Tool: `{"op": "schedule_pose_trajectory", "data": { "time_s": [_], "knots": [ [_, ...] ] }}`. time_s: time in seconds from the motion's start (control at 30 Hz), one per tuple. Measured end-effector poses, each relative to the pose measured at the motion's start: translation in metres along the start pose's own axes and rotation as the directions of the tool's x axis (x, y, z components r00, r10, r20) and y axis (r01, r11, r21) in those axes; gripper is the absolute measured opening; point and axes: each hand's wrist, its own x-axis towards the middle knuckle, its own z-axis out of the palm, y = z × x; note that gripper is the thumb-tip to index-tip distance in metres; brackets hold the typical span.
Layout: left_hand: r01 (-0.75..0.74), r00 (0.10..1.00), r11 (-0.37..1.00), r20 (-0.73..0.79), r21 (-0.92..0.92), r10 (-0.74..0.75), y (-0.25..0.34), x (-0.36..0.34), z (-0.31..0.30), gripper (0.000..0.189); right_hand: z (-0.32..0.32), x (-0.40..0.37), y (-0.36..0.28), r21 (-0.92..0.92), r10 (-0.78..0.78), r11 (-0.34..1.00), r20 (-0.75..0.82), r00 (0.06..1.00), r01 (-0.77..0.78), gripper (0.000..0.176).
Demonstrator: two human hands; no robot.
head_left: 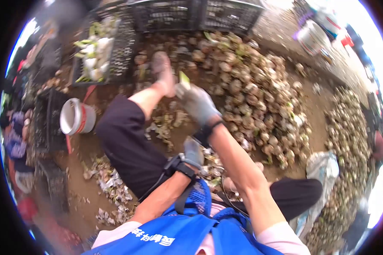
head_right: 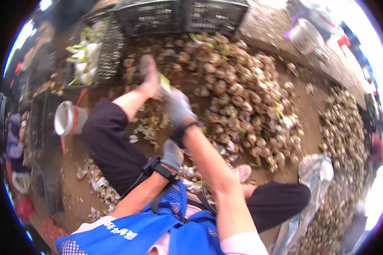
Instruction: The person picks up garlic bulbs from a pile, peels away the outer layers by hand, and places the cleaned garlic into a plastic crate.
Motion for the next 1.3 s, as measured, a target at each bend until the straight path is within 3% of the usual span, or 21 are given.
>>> {"op": "schedule_pose_trajectory", "data": {
  "time_s": [0.03,0.1,0.17,0.27,0.3,0.4,0.43,0.47,0.53,0.57,0.6,0.73,0.8,0.83,0.9,0.93,1.0,1.03,1.07,1.2,1.3],
  "knots": [
    [-0.015,1.000,0.971,0.017,0.237,0.011,0.000,-0.006,0.000,0.033,0.027,0.028,-0.043,0.239,0.037,0.971,-0.080,0.996,-0.017,0.034],
    [0.159,0.985,0.972,0.091,-0.176,-0.145,0.028,-0.027,0.033,0.022,0.067,0.060,-0.120,0.477,-0.072,0.873,-0.080,0.994,0.102,0.032],
    [0.279,0.960,0.911,0.061,-0.304,-0.274,0.048,-0.045,0.060,0.021,0.069,0.054,-0.143,-0.113,-0.265,0.964,-0.282,0.922,0.242,0.030],
    [0.023,0.999,0.996,0.031,0.089,-0.026,0.014,-0.016,0.032,0.021,-0.006,0.003,-0.118,-0.789,-0.626,0.600,-0.362,0.691,0.130,0.028],
    [-0.039,0.994,0.982,0.104,0.183,0.020,0.016,-0.020,0.033,0.021,-0.033,-0.024,-0.121,-0.627,-0.307,0.764,-0.564,0.767,-0.155,0.029],
    [-0.008,0.993,0.963,0.115,0.269,-0.024,0.020,-0.035,0.048,0.023,-0.159,-0.085,-0.070,-0.802,-0.650,0.293,-0.566,0.507,-0.520,0.024],
    [-0.135,0.975,0.914,0.217,0.382,0.054,0.013,-0.032,0.043,0.023,-0.186,-0.106,-0.075,-0.763,-0.648,0.036,-0.510,0.566,-0.646,0.023],
    [-0.201,0.963,0.858,0.254,0.473,0.086,0.009,-0.029,0.041,0.025,-0.223,-0.112,-0.078,-0.605,-0.476,0.090,-0.724,0.499,-0.791,0.035],
    [-0.259,0.957,0.812,0.251,0.523,0.144,0.010,-0.033,0.047,0.026,-0.245,-0.106,-0.095,-0.763,-0.520,0.077,-0.580,0.628,-0.641,0.058],
    [0.068,0.985,0.969,0.138,0.239,-0.104,-0.007,-0.023,0.043,0.023,-0.284,-0.102,-0.087,-0.814,-0.390,-0.053,-0.516,0.763,-0.578,0.054],
    [0.118,0.978,0.972,0.146,0.201,-0.149,-0.011,-0.021,0.043,0.022,-0.309,-0.091,-0.079,-0.843,-0.251,-0.192,-0.452,0.856,-0.502,0.051],
    [0.220,0.963,0.972,0.140,0.083,-0.230,-0.010,-0.018,0.048,0.023,-0.272,-0.075,-0.109,-0.801,-0.125,-0.225,-0.541,0.832,-0.554,0.042],
    [0.348,0.932,0.937,0.091,0.032,-0.350,0.001,-0.019,0.052,0.021,-0.240,-0.083,-0.115,-0.600,0.002,0.507,-0.718,0.696,-0.619,0.034],
    [0.359,0.926,0.933,0.116,0.016,-0.358,0.011,-0.026,0.055,0.021,-0.206,-0.094,-0.111,-0.373,-0.041,0.868,-0.712,0.701,-0.328,0.040],
    [0.360,0.915,0.928,0.234,-0.102,-0.329,0.017,-0.030,0.059,0.024,-0.101,-0.113,-0.119,-0.284,-0.051,0.930,-0.729,0.683,-0.234,0.035],
    [0.391,0.896,0.899,0.303,-0.198,-0.323,0.029,-0.039,0.066,0.024,-0.068,-0.121,-0.107,-0.298,-0.124,0.951,-0.601,0.790,-0.078,0.037],
    [0.441,0.861,0.813,0.433,-0.380,-0.265,0.040,-0.046,0.080,0.023,-0.017,-0.138,-0.075,-0.025,0.120,0.986,-0.589,0.799,-0.167,0.040],
    [0.434,0.844,0.742,0.518,-0.511,-0.138,0.032,-0.034,0.065,0.022,0.000,-0.146,-0.051,-0.211,-0.031,0.970,-0.593,0.804,-0.119,0.039],
    [0.418,0.760,0.805,0.647,-0.422,-0.055,0.024,-0.019,0.051,0.021,0.007,-0.154,-0.036,-0.395,-0.174,0.915,-0.572,0.802,-0.083,0.038],
    [0.222,0.848,0.950,0.525,-0.220,-0.077,0.066,-0.065,0.061,0.027,0.012,-0.174,-0.080,0.335,0.112,0.935,-0.590,0.800,0.116,0.025],
    [-0.092,0.807,0.993,0.578,-0.079,0.121,0.073,-0.080,0.072,0.034,0.014,-0.186,-0.092,0.134,0.093,0.991,-0.667,0.739,-0.004,0.026]
  ]
}}
